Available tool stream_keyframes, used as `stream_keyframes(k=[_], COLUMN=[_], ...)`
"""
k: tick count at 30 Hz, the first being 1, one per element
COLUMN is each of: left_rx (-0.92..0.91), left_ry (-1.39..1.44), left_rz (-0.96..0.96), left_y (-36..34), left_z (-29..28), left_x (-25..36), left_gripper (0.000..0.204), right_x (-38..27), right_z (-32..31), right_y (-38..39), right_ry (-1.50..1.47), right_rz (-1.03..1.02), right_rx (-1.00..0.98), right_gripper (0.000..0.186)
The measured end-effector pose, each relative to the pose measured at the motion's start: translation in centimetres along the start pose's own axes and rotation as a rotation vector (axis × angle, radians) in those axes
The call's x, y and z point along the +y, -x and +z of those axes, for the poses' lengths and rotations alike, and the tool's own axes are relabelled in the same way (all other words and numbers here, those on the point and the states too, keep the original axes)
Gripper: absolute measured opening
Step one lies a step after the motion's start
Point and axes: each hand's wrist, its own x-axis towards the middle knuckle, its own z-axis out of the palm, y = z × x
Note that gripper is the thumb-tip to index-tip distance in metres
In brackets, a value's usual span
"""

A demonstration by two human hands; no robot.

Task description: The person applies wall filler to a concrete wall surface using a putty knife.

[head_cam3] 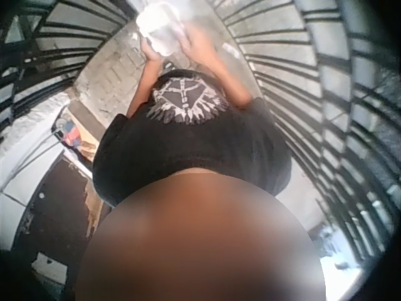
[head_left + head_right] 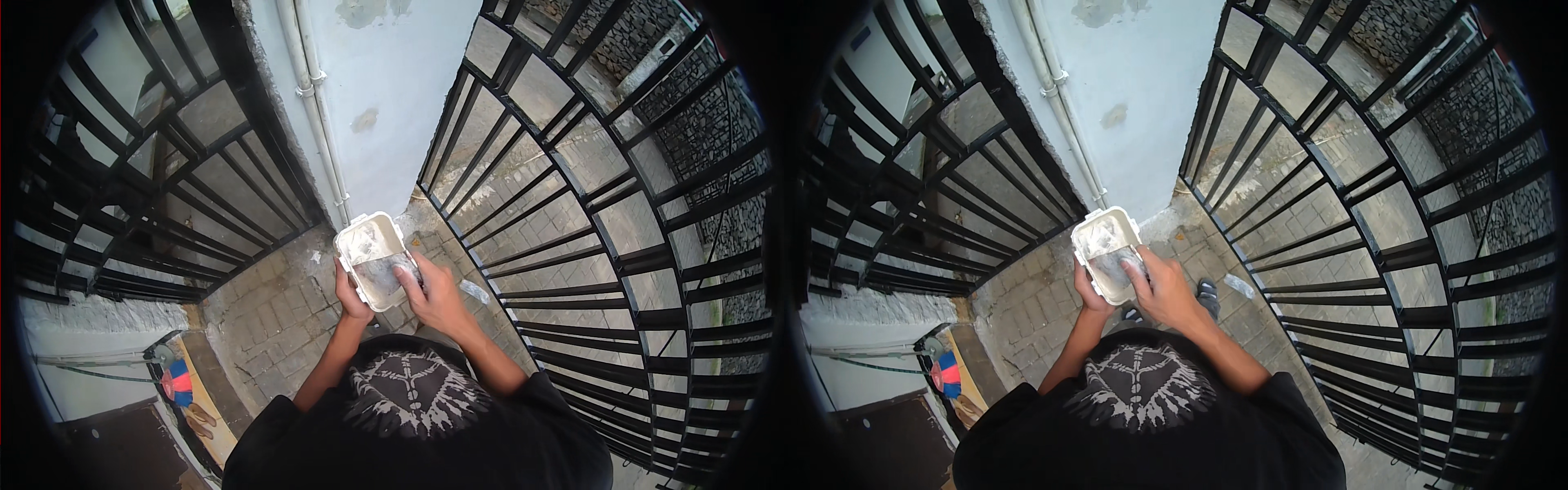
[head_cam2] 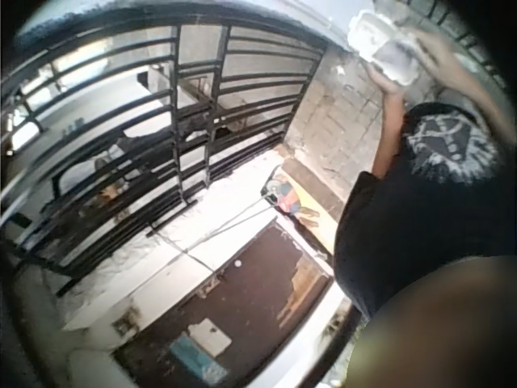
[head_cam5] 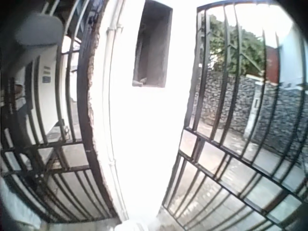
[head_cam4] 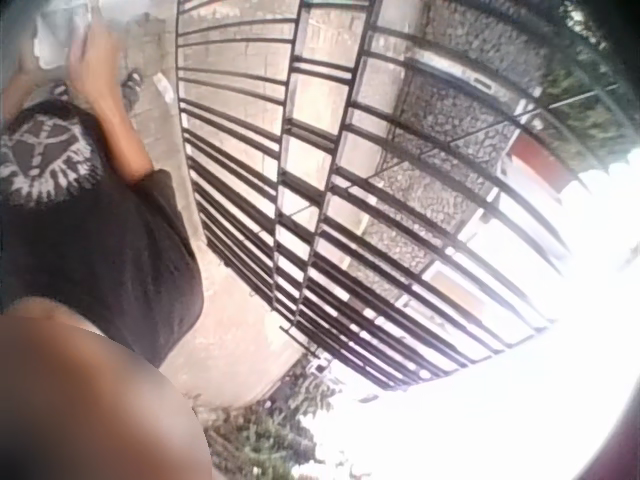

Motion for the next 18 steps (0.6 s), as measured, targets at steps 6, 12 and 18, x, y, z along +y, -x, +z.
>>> stream_keyframes(k=[6, 12, 18], left_rx=[-0.136, -0.010, 0.009], left_ry=[0.034, -0.021, 0.028], left_rz=[-0.085, -0.095, -0.083], left_y=[-0.1, -0.2, -0.2], left_z=[-1.2, -0.4, -0.5], left_x=[0.2, 0.1, 0.3], left_gripper=[0.063, 0.063, 0.064], right_x=[0.7, 1.5, -0.2], right_z=[-2.2, 1.4, 0.0], right_y=[-0.5, 1.2, 1.5], right_ry=[0.067, 0.302, 0.044], right_rz=[0.055, -0.433, -0.086], right_rx=[0.143, -0.023, 0.074], right_gripper=[0.016, 0.009, 0.013])
